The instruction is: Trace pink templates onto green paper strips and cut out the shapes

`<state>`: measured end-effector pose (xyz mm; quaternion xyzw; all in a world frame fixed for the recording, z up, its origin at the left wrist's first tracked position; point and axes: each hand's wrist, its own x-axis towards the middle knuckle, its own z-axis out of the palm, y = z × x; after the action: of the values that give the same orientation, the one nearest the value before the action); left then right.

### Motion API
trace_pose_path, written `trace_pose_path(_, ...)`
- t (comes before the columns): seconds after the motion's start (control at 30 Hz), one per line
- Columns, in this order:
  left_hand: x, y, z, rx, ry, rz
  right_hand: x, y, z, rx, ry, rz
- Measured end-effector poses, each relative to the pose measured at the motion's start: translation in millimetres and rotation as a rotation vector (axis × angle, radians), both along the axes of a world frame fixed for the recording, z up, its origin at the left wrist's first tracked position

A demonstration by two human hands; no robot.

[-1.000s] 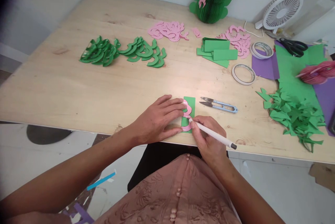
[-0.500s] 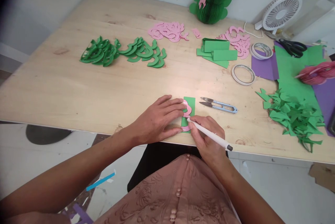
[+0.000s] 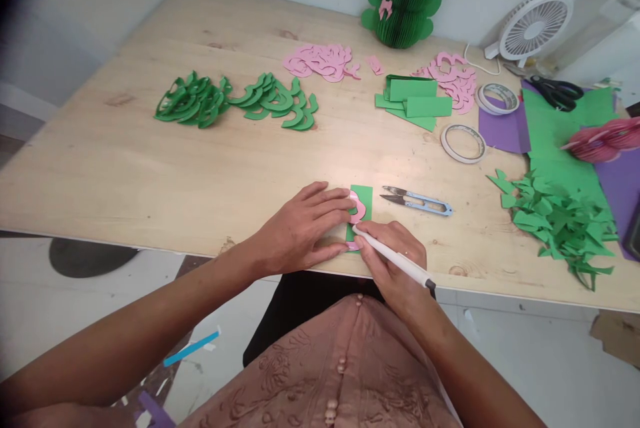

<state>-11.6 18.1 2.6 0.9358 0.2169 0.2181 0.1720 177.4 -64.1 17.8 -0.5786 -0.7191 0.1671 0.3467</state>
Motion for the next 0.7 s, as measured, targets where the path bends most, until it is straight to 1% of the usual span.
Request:
trace_pose_path(0.07, -0.1, 0.0, -0.1, -0.002, 0.001, 0.000, -0.1, -0.2, 1.5, -0.014, 0.035, -0.015)
trace_pose_path(0.2, -0.2, 0.0, 0.1, -0.012, 0.010, -0.004, 0.1, -1.3, 2.8, -0.030, 0.140, -0.114)
trace_pose_path(0.27, -0.1, 0.1, 0.5, -0.012, 0.008, -0.003, 0.1, -1.6, 1.9, -0.026, 0.152, -0.139)
trace_pose_path(0.43, 0.0, 0.1, 0.8, -0.010, 0.005, -0.004, -0.9, -0.8, -0.1, -0.026, 0.125, -0.116)
trace_pose_path(0.7, 0.4, 0.2, 1.3, 0.001, 0.026, -0.008, -0.2, -0.8, 1.7, -0.047, 0.102, -0.074)
